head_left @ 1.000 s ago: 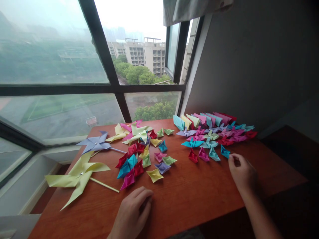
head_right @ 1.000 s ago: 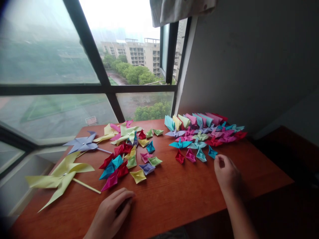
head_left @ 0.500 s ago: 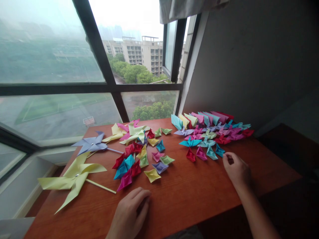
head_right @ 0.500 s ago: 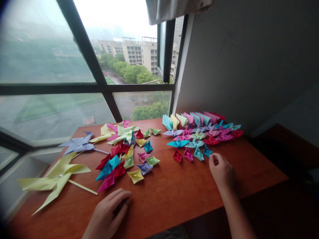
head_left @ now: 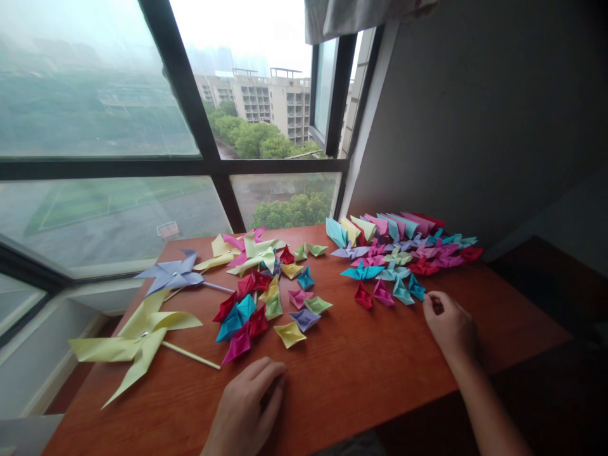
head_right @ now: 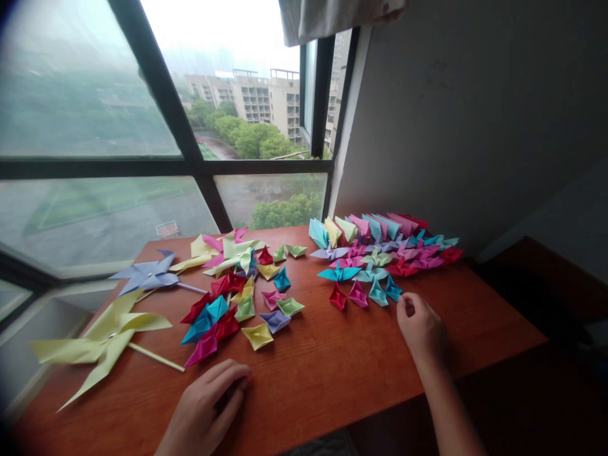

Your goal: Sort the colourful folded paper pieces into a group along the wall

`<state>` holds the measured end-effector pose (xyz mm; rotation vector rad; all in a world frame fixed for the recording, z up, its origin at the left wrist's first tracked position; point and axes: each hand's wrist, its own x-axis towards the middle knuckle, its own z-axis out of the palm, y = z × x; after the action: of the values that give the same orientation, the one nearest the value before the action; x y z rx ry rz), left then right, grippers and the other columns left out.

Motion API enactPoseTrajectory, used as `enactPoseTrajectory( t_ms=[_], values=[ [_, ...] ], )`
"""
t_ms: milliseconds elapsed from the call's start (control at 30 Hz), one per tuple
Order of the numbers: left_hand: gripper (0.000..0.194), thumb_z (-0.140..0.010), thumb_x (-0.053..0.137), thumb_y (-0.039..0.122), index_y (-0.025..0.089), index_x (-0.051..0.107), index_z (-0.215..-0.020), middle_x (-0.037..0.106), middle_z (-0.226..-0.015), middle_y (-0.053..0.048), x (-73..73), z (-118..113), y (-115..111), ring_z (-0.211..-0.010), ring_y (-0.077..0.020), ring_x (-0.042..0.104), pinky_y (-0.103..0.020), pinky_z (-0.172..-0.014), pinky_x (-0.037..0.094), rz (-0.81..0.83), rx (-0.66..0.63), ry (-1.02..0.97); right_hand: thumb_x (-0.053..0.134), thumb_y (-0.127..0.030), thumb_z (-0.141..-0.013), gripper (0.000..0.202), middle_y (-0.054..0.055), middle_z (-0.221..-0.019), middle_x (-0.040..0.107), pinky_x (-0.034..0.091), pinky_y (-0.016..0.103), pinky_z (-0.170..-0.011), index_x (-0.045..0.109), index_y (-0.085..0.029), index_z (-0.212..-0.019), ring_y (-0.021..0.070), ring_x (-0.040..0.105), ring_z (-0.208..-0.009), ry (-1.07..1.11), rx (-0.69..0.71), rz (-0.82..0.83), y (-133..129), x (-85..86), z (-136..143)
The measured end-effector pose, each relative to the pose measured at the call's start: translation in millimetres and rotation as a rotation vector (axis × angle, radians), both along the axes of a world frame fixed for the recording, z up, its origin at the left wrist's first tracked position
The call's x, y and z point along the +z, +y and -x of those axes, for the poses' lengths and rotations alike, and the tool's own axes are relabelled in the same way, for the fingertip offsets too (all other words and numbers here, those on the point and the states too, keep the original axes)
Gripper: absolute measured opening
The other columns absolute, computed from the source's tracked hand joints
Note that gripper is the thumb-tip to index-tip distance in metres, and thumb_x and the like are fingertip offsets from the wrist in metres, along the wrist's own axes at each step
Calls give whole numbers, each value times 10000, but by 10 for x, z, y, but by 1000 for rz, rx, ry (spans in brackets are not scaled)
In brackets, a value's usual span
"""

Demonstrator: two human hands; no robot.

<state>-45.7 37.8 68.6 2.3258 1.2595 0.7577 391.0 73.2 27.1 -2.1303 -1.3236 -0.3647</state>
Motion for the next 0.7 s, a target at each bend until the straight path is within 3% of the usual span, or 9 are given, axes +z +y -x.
enactPoseTrajectory(
  t_ms=[167,333,567,700],
  values=[
    [168,-947,501,154,233,636,-1008,698,-850,-40,-1,8,-7,-733,-184,699,-257,-660,553,10,-5,4,557,-406,-880,281,75,-817,763,419,286,-594,718,-180,-928,216,683,-689,32,11,-25,-6,9,7],
    [171,-944,503,146,233,631,-1017,698,-860,-38,-20,13,-2,-741,-185,699,-262,-669,553,0,-11,4,526,-459,-933,381,98,-841,766,462,281,-646,728,-145,-1011,214,697,-705,-22,28,-152,-72,5,47],
    [165,-943,511,152,242,635,-1003,701,-869,-36,-24,3,-7,-744,-185,694,-257,-672,546,-2,-1,-3,521,-432,-964,345,87,-887,767,473,261,-670,738,-164,-963,182,691,-709,-95,254,-145,-124,-13,156],
    [162,-944,512,158,242,633,-1009,700,-867,-31,-18,1,-9,-741,-184,695,-257,-669,545,-4,-4,-2,539,-453,-945,371,90,-836,750,444,278,-628,727,-145,-1032,198,669,-682,-76,78,-185,-116,0,128]
  ],
)
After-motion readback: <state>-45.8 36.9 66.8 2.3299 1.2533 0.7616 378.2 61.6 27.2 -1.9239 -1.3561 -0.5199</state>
